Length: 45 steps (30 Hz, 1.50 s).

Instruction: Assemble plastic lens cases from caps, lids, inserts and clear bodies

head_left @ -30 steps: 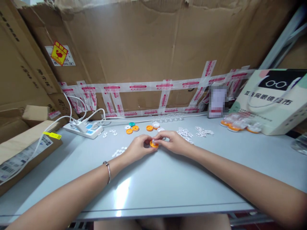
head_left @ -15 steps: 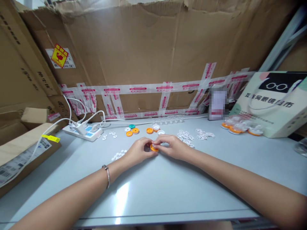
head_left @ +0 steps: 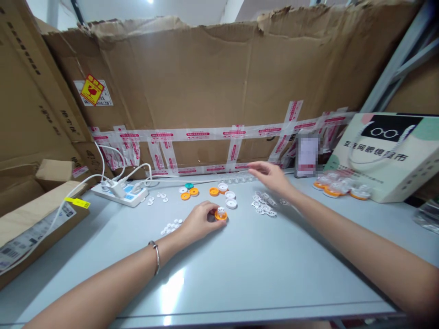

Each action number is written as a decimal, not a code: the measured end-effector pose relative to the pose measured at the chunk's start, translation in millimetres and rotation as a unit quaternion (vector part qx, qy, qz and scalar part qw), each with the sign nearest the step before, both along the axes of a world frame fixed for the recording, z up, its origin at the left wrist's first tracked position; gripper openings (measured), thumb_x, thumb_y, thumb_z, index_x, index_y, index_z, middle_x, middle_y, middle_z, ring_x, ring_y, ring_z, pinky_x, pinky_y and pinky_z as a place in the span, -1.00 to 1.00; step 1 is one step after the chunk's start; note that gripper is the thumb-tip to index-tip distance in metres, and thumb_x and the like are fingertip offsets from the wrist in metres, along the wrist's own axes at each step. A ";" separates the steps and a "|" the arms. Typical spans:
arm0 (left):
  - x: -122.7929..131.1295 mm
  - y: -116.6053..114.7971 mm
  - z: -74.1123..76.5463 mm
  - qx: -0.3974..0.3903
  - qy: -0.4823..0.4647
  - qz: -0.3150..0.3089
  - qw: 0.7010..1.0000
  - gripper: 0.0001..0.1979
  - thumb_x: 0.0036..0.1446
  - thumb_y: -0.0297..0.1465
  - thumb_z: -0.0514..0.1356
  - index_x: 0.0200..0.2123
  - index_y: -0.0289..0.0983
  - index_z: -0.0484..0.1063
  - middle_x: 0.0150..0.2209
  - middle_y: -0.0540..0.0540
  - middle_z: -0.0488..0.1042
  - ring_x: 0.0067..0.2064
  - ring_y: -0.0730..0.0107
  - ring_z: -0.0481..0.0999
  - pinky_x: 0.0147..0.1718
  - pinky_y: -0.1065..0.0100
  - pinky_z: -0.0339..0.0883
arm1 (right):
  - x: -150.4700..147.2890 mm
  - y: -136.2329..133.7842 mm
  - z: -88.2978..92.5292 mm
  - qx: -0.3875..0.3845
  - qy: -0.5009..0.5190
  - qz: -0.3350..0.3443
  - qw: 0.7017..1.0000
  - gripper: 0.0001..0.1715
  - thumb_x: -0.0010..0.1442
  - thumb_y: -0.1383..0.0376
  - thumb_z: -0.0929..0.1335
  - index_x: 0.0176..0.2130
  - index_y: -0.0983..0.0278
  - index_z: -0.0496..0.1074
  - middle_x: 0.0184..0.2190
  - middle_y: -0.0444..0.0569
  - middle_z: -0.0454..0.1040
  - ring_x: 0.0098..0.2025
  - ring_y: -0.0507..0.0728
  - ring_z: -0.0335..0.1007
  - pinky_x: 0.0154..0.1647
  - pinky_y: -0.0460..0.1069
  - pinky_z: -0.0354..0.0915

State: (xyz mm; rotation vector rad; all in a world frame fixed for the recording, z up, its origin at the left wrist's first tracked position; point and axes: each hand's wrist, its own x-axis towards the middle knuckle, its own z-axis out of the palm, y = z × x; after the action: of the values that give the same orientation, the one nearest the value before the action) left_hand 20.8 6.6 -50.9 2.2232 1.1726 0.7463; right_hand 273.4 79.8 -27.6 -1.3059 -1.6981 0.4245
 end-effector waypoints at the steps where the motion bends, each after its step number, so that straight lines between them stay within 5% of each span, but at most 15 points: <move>1: 0.0 0.0 -0.1 0.004 0.002 -0.001 1.000 -0.78 -0.03 -0.30 0.20 -0.32 -0.31 0.44 -0.33 -0.09 0.42 -0.32 0.36 0.40 -0.33 0.40 0.25 | 14.4 13.4 -0.5 -0.006 -0.008 -0.027 1.000 -0.67 0.04 0.25 0.34 -0.16 0.31 0.43 -0.20 0.06 0.50 -0.19 0.15 0.42 -0.07 0.12 0.29; 6: 0.9 -0.2 -0.5 0.022 0.014 0.001 1.000 -0.80 -0.04 -0.32 0.18 -0.33 -0.30 0.45 -0.34 -0.09 0.42 -0.32 0.35 0.39 -0.32 0.39 0.25 | 47.8 52.9 -20.3 -0.045 -0.027 -0.045 0.998 -0.49 -0.23 0.42 0.45 -0.18 0.33 0.42 -0.22 0.11 0.50 -0.17 0.24 0.42 -0.05 0.18 0.27; 10: 1.0 -0.9 0.2 0.015 0.015 0.008 1.000 -0.73 -0.04 -0.32 0.19 -0.25 -0.32 0.44 -0.28 -0.12 0.43 -0.26 0.31 0.41 -0.25 0.36 0.26 | 42.7 59.8 -34.5 -0.051 -0.012 -0.057 0.997 -0.59 -0.23 0.46 0.44 -0.27 0.34 0.42 -0.31 0.08 0.50 -0.23 0.22 0.43 -0.07 0.18 0.28; 15: 1.0 -1.1 -0.7 0.010 0.013 0.012 1.000 -0.72 -0.04 -0.31 0.20 -0.24 -0.31 0.43 -0.27 -0.13 0.44 -0.25 0.30 0.41 -0.24 0.34 0.27 | 35.7 46.6 -17.2 -0.019 0.035 -0.111 0.993 -0.63 -0.13 0.38 0.41 -0.24 0.32 0.34 -0.29 0.09 0.47 -0.17 0.24 0.42 -0.03 0.21 0.26; 18: 1.4 -1.3 -1.7 0.007 0.006 0.012 1.000 -0.72 -0.05 -0.30 0.20 -0.24 -0.31 0.43 -0.29 -0.12 0.44 -0.28 0.31 0.41 -0.26 0.33 0.27 | 11.2 12.1 2.6 0.002 0.059 -0.054 0.997 -0.62 -0.08 0.26 0.41 -0.23 0.27 0.29 -0.22 0.05 0.46 -0.16 0.16 0.43 -0.07 0.10 0.33; 21: 2.0 -2.6 -1.1 -0.006 -0.019 0.015 1.000 -0.66 -0.05 -0.33 0.22 -0.16 -0.31 0.39 -0.28 -0.11 0.45 -0.26 0.32 0.42 -0.24 0.34 0.28 | -27.9 -34.5 13.0 -0.033 0.076 0.161 0.983 -0.62 -0.07 0.17 0.42 -0.26 0.27 0.29 -0.24 0.02 0.45 -0.22 0.12 0.43 -0.11 0.10 0.35; 24: 1.9 -4.2 0.1 -0.022 -0.049 0.001 0.999 -0.66 -0.04 -0.32 0.21 -0.15 -0.29 0.35 -0.32 -0.06 0.46 -0.30 0.37 0.42 -0.29 0.37 0.29 | -58.6 -68.9 10.8 -0.060 0.027 0.256 0.965 -0.69 0.01 0.19 0.39 -0.24 0.26 0.33 -0.22 -0.01 0.45 -0.17 0.10 0.40 -0.06 0.09 0.32; 34: 1.8 -5.0 0.3 -0.026 -0.072 -0.026 0.997 -0.68 -0.01 -0.37 0.20 -0.14 -0.28 0.29 -0.31 -0.03 0.46 -0.31 0.41 0.43 -0.32 0.42 0.28 | -72.2 -75.4 -4.2 -0.081 -0.035 0.262 0.961 -0.84 0.07 0.30 0.33 -0.26 0.26 0.38 -0.24 -0.05 0.47 -0.14 0.10 0.39 -0.02 0.07 0.26; 45: 0.8 -2.0 -4.9 -0.041 -0.087 -0.014 0.995 -0.56 -0.09 -0.35 0.28 -0.10 -0.26 0.28 -0.27 -0.05 0.44 -0.25 0.36 0.43 -0.24 0.34 0.29 | -73.8 -73.6 -17.3 -0.107 0.025 0.258 0.960 -0.85 0.07 0.30 0.33 -0.27 0.26 0.36 -0.26 -0.05 0.47 -0.20 0.08 0.44 -0.08 0.05 0.33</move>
State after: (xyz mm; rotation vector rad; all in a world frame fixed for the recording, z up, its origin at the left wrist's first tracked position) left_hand 21.7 4.6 -55.7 2.0579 1.0660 0.8450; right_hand 199.6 6.2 -44.9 -0.9717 -1.9848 0.9590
